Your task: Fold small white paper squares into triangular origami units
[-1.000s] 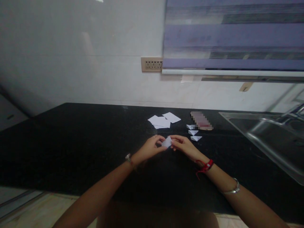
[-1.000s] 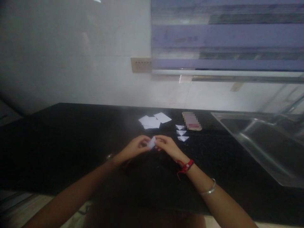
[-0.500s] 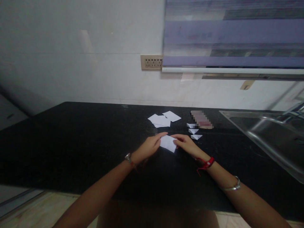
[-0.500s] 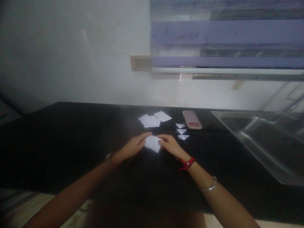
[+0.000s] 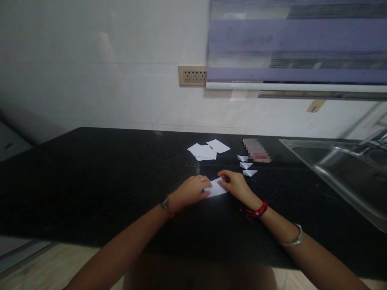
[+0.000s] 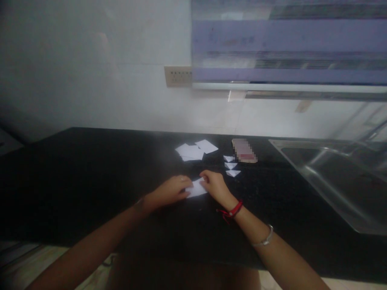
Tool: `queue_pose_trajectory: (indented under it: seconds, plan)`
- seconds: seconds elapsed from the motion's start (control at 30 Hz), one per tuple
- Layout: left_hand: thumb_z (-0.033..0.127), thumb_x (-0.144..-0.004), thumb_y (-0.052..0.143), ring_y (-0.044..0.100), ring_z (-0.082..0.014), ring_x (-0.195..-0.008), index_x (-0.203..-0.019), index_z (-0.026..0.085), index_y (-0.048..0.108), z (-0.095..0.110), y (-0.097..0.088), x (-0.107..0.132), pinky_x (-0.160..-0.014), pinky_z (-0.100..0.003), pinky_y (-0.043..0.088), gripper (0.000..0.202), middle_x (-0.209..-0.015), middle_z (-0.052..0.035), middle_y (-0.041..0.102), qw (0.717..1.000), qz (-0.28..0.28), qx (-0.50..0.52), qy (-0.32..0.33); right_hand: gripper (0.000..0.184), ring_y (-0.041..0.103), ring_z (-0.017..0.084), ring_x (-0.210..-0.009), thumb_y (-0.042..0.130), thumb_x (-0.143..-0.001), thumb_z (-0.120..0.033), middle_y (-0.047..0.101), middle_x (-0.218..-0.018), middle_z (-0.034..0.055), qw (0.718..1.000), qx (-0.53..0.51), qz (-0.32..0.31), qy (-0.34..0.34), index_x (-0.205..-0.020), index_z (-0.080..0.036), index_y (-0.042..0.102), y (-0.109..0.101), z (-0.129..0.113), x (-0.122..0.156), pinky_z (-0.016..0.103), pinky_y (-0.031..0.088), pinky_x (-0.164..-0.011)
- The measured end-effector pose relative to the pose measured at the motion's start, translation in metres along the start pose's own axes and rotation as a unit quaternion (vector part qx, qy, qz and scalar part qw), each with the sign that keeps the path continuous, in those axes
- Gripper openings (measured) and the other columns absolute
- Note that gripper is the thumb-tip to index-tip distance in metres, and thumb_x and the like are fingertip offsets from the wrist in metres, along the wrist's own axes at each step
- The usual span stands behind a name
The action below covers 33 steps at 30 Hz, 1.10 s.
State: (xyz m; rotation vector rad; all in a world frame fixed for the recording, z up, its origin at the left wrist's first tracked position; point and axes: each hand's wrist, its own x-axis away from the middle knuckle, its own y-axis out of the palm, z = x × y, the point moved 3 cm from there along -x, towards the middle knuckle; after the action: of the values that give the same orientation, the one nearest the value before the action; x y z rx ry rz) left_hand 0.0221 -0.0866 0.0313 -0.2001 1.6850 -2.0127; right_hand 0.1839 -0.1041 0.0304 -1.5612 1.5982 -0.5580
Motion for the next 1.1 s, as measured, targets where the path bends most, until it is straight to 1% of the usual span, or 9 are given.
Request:
queue_pose_trajectory:
  seconds: [0.17, 0.23, 0.3, 0.37, 0.47, 0.57, 0.83, 1.0, 1.1]
  plan:
    - [0.030, -0.079, 0.046, 0.045, -0.0180, -0.093, -0.104, 0.021, 0.051, -0.002, 0.002, 0.000, -0.080, -0.030, 0.037, 0.026, -0.100, -0.0050, 0.050, 0.999, -0.018, -0.040, -0.014, 0.029, 0.055, 0.013, -0.064, 0.055, -0.064, -0.009, 0.061, -0.074, 0.0036, 1.000, -0.013, 0.002, -0.014, -0.093, -0.013, 0.059, 0.000, -0.002, 0.001, 0.025, 0.044, -0.061]
    - [0.030, -0.079, 0.046, 0.044, -0.0184, -0.092, -0.103, 0.021, 0.051, -0.001, 0.003, 0.000, -0.079, -0.030, 0.037, 0.026, -0.100, -0.0051, 0.049, 0.998, -0.022, -0.056, -0.018, 0.032, 0.055, 0.012, -0.063, 0.056, -0.062, -0.006, 0.059, -0.084, 0.0067, 0.999, -0.023, 0.021, -0.011, -0.094, -0.011, 0.059, 0.000, -0.003, 0.001, 0.025, 0.046, -0.060]
    - [0.029, -0.079, 0.046, 0.043, -0.0187, -0.091, -0.104, 0.020, 0.049, 0.000, 0.004, 0.000, -0.077, -0.031, 0.037, 0.027, -0.100, -0.0056, 0.048, 0.997, -0.022, -0.071, -0.025, 0.028, 0.055, 0.011, -0.062, 0.057, -0.060, -0.005, 0.053, -0.098, 0.0111, 0.999, -0.033, 0.034, 0.000, -0.088, -0.009, 0.061, -0.001, -0.002, 0.001, 0.024, 0.047, -0.060]
    - [0.028, -0.079, 0.045, 0.043, -0.0188, -0.090, -0.106, 0.020, 0.047, 0.002, 0.005, -0.001, -0.076, -0.031, 0.037, 0.028, -0.100, -0.0062, 0.047, 0.996, -0.018, -0.082, -0.032, 0.019, 0.055, 0.010, -0.060, 0.058, -0.061, -0.005, 0.051, -0.102, 0.0125, 0.999, -0.028, 0.029, 0.005, -0.078, -0.009, 0.063, 0.000, -0.002, 0.001, 0.024, 0.048, -0.059]
    - [0.028, -0.078, 0.045, 0.042, -0.0186, -0.088, -0.105, 0.019, 0.047, 0.002, 0.006, -0.001, -0.074, -0.030, 0.038, 0.028, -0.098, -0.0066, 0.046, 0.996, -0.013, -0.085, -0.038, 0.011, 0.056, 0.012, -0.065, 0.056, -0.064, -0.005, 0.057, -0.088, 0.0088, 0.999, 0.005, -0.001, -0.045, -0.069, -0.011, 0.063, 0.000, -0.005, 0.001, 0.025, 0.047, -0.061]
    - [0.029, -0.078, 0.046, 0.042, -0.0183, -0.087, -0.101, 0.018, 0.048, 0.002, 0.006, -0.001, -0.074, -0.030, 0.038, 0.026, -0.096, -0.0065, 0.045, 0.996, -0.010, -0.081, -0.044, 0.014, 0.057, 0.015, -0.074, 0.053, -0.067, -0.004, 0.062, -0.078, 0.0064, 0.991, 0.041, -0.043, -0.117, -0.072, -0.012, 0.063, 0.000, -0.010, 0.001, 0.026, 0.045, -0.068]
    - [0.029, -0.078, 0.045, 0.041, -0.0183, -0.088, -0.104, 0.019, 0.047, 0.001, 0.006, -0.001, -0.075, -0.030, 0.037, 0.028, -0.096, -0.0060, 0.044, 0.997, -0.017, -0.063, -0.049, 0.018, 0.056, 0.016, -0.084, 0.049, -0.075, -0.008, 0.063, -0.088, 0.0086, 0.959, 0.101, -0.137, -0.225, -0.086, -0.011, 0.063, -0.005, -0.016, 0.003, 0.026, 0.043, -0.077]
    - [0.030, -0.078, 0.045, 0.041, -0.0183, -0.088, -0.102, 0.019, 0.048, 0.000, 0.005, -0.001, -0.075, -0.030, 0.037, 0.026, -0.096, -0.0059, 0.045, 0.997, -0.020, -0.060, -0.051, 0.020, 0.055, 0.016, -0.086, 0.045, -0.079, -0.011, 0.062, -0.090, 0.0085, 0.945, 0.113, -0.155, -0.266, -0.089, -0.013, 0.063, -0.005, -0.016, 0.005, 0.026, 0.043, -0.078]
    - [0.030, -0.078, 0.045, 0.041, -0.0182, -0.089, -0.106, 0.019, 0.046, -0.001, 0.006, 0.000, -0.075, -0.030, 0.037, 0.030, -0.098, -0.0059, 0.045, 0.997, -0.017, -0.057, -0.050, 0.020, 0.055, 0.016, -0.086, 0.046, -0.079, -0.012, 0.061, -0.090, 0.0087, 0.942, 0.119, -0.155, -0.272, -0.088, -0.013, 0.063, -0.005, -0.016, 0.006, 0.027, 0.043, -0.078]
